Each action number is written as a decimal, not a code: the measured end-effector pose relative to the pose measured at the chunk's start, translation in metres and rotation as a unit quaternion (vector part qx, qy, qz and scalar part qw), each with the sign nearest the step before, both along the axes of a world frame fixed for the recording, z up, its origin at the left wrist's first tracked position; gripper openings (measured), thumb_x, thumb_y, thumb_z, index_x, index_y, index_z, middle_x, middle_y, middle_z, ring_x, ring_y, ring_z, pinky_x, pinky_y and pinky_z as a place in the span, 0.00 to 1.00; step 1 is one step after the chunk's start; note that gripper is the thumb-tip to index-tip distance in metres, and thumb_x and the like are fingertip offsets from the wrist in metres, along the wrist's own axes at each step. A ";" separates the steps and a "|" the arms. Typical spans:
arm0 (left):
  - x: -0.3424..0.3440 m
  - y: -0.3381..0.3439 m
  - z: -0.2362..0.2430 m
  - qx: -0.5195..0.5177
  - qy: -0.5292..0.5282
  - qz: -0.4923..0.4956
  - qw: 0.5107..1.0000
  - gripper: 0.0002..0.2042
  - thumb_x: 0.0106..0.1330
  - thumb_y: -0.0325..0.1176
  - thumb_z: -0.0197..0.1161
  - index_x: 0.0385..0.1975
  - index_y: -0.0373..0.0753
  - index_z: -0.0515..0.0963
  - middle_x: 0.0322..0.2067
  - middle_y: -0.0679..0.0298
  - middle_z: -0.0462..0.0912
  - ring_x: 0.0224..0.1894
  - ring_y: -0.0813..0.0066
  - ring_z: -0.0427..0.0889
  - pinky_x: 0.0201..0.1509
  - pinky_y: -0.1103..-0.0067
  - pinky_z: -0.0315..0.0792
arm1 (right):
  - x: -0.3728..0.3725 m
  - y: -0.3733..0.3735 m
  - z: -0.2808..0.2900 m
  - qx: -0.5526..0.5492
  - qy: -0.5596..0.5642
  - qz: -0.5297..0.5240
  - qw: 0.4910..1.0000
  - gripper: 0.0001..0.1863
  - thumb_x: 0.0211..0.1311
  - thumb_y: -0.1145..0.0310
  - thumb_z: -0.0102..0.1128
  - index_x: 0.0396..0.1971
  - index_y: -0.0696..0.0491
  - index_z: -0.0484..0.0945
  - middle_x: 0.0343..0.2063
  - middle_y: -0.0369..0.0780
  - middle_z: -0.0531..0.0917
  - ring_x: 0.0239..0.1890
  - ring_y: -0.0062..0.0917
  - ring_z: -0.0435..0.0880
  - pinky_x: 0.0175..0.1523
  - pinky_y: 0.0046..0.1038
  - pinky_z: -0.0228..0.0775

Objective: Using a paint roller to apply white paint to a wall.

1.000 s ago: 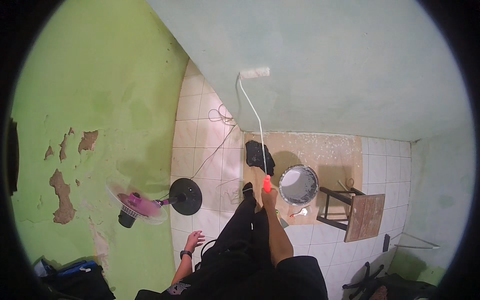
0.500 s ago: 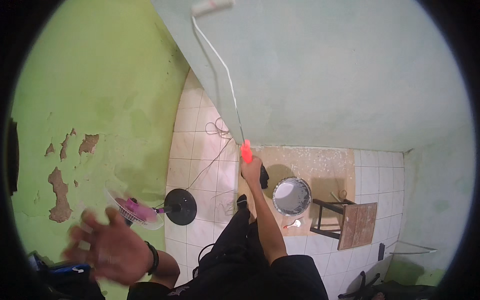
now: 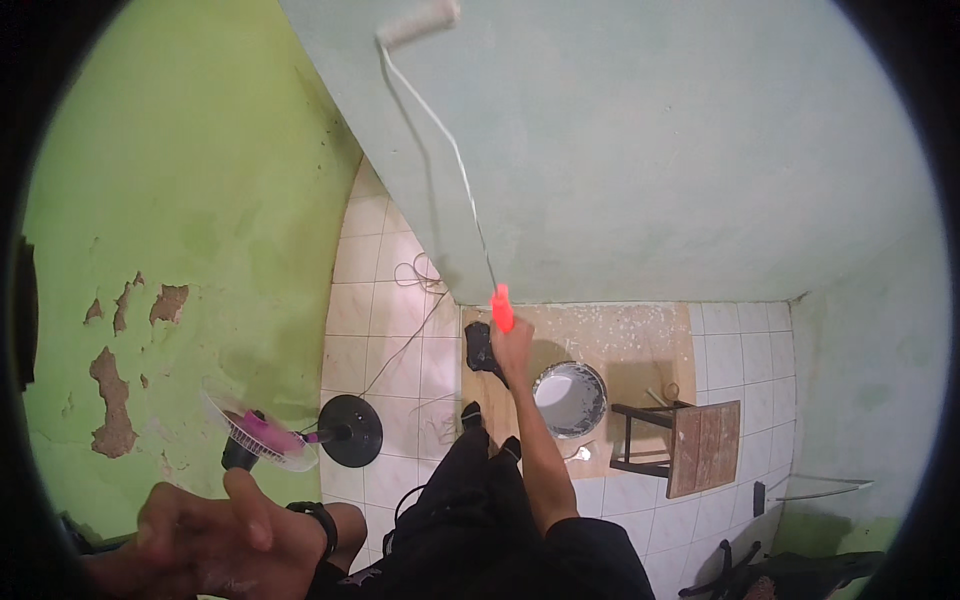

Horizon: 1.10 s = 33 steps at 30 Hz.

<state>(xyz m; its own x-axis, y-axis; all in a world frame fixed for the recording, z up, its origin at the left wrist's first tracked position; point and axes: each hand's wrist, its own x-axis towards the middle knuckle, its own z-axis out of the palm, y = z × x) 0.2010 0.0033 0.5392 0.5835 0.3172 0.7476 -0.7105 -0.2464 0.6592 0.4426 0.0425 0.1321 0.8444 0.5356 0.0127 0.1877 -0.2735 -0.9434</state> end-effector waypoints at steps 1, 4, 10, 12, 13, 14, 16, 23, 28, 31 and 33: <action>-0.001 -0.003 0.000 -0.002 0.038 0.000 0.999 0.27 0.64 0.45 0.55 0.62 0.74 0.55 0.65 0.91 0.50 0.65 0.72 0.50 0.55 0.58 0.61 | 0.012 0.007 0.007 0.001 -0.002 -0.002 1.000 0.13 0.48 0.68 0.58 0.18 0.65 0.73 0.13 0.49 0.75 0.19 0.31 0.74 0.28 0.37 0.63; 0.000 -0.003 0.004 -0.003 -0.009 -0.023 1.000 0.27 0.64 0.46 0.54 0.62 0.74 0.55 0.66 0.84 0.50 0.65 0.72 0.50 0.55 0.57 0.61 | 0.022 0.013 0.010 -0.011 0.004 0.034 0.999 0.14 0.50 0.68 0.57 0.20 0.66 0.74 0.14 0.51 0.75 0.20 0.31 0.79 0.28 0.38 0.64; -0.016 0.006 -0.078 0.042 0.026 0.342 0.938 0.25 0.65 0.49 0.52 0.58 0.44 0.62 0.55 0.60 0.63 0.50 0.63 0.69 0.37 0.69 0.73 | -0.064 -0.042 -0.068 -0.054 0.041 -0.022 0.997 0.14 0.48 0.67 0.58 0.23 0.66 0.75 0.16 0.52 0.76 0.22 0.33 0.79 0.30 0.40 0.65; 0.003 0.028 -0.129 0.013 0.127 0.378 0.917 0.19 0.66 0.39 0.49 0.54 0.37 0.64 0.50 0.50 0.65 0.46 0.57 0.72 0.33 0.72 0.74 | -0.031 -0.045 -0.048 -0.076 0.044 -0.057 0.995 0.14 0.48 0.68 0.58 0.22 0.66 0.75 0.15 0.51 0.76 0.22 0.32 0.78 0.30 0.40 0.65; 0.001 0.036 -0.152 -0.059 0.226 0.396 0.888 0.22 0.63 0.42 0.56 0.54 0.37 0.65 0.51 0.55 0.65 0.47 0.68 0.71 0.37 0.77 0.70 | -0.028 -0.037 -0.033 -0.091 0.066 -0.060 0.992 0.13 0.48 0.68 0.57 0.21 0.66 0.74 0.14 0.50 0.75 0.21 0.31 0.77 0.29 0.39 0.64; -0.007 0.044 -0.180 -0.055 0.305 0.415 0.855 0.20 0.62 0.34 0.56 0.52 0.36 0.66 0.50 0.53 0.65 0.46 0.67 0.72 0.37 0.77 0.71 | -0.016 -0.023 -0.009 -0.043 0.046 -0.056 0.996 0.14 0.48 0.67 0.58 0.19 0.66 0.74 0.14 0.50 0.75 0.20 0.31 0.77 0.28 0.39 0.64; -0.032 0.056 -0.252 -0.051 0.452 0.440 0.774 0.18 0.59 0.25 0.57 0.51 0.35 0.68 0.48 0.52 0.66 0.43 0.64 0.73 0.38 0.77 0.72 | 0.012 0.005 0.027 0.007 0.026 -0.050 0.998 0.15 0.49 0.67 0.58 0.17 0.66 0.74 0.13 0.51 0.75 0.19 0.31 0.78 0.27 0.40 0.63; -0.199 0.013 -0.530 0.020 0.724 0.293 0.624 0.17 0.57 0.38 0.61 0.45 0.39 0.74 0.42 0.42 0.73 0.49 0.44 0.67 0.55 0.62 0.64 | -0.036 -0.040 -0.063 -0.055 0.110 -0.071 0.990 0.14 0.48 0.67 0.57 0.21 0.66 0.74 0.13 0.46 0.74 0.20 0.25 0.74 0.29 0.36 0.64; -0.261 -0.043 -0.559 -0.230 0.793 0.241 0.510 0.16 0.58 0.45 0.57 0.39 0.41 0.80 0.32 0.52 0.82 0.35 0.59 0.82 0.40 0.70 0.76 | -0.085 -0.021 -0.046 -0.033 0.129 -0.059 0.989 0.18 0.51 0.63 0.61 0.21 0.66 0.74 0.14 0.44 0.74 0.21 0.23 0.73 0.29 0.35 0.65; -0.258 -0.052 -0.547 -0.299 0.795 0.190 0.493 0.17 0.57 0.44 0.58 0.41 0.39 0.79 0.30 0.56 0.82 0.33 0.64 0.82 0.34 0.71 0.78 | -0.037 0.026 -0.004 0.039 0.103 -0.055 0.992 0.18 0.52 0.61 0.61 0.22 0.65 0.72 0.12 0.40 0.72 0.20 0.24 0.72 0.27 0.34 0.64; -0.254 -0.048 -0.547 -0.307 0.795 0.171 0.494 0.17 0.59 0.41 0.57 0.43 0.36 0.77 0.32 0.60 0.81 0.34 0.69 0.81 0.30 0.72 0.78 | -0.001 0.047 0.026 0.059 0.102 -0.066 0.991 0.18 0.52 0.62 0.61 0.22 0.64 0.71 0.11 0.39 0.72 0.20 0.24 0.72 0.27 0.33 0.63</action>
<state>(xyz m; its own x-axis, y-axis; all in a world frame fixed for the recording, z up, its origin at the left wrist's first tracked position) -0.0528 -0.0445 -0.0074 0.1123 0.4829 -0.8684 0.8404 0.4202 0.3423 0.4420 0.0892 0.1584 0.8989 0.4245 -0.1084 -0.0395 -0.1679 -0.9850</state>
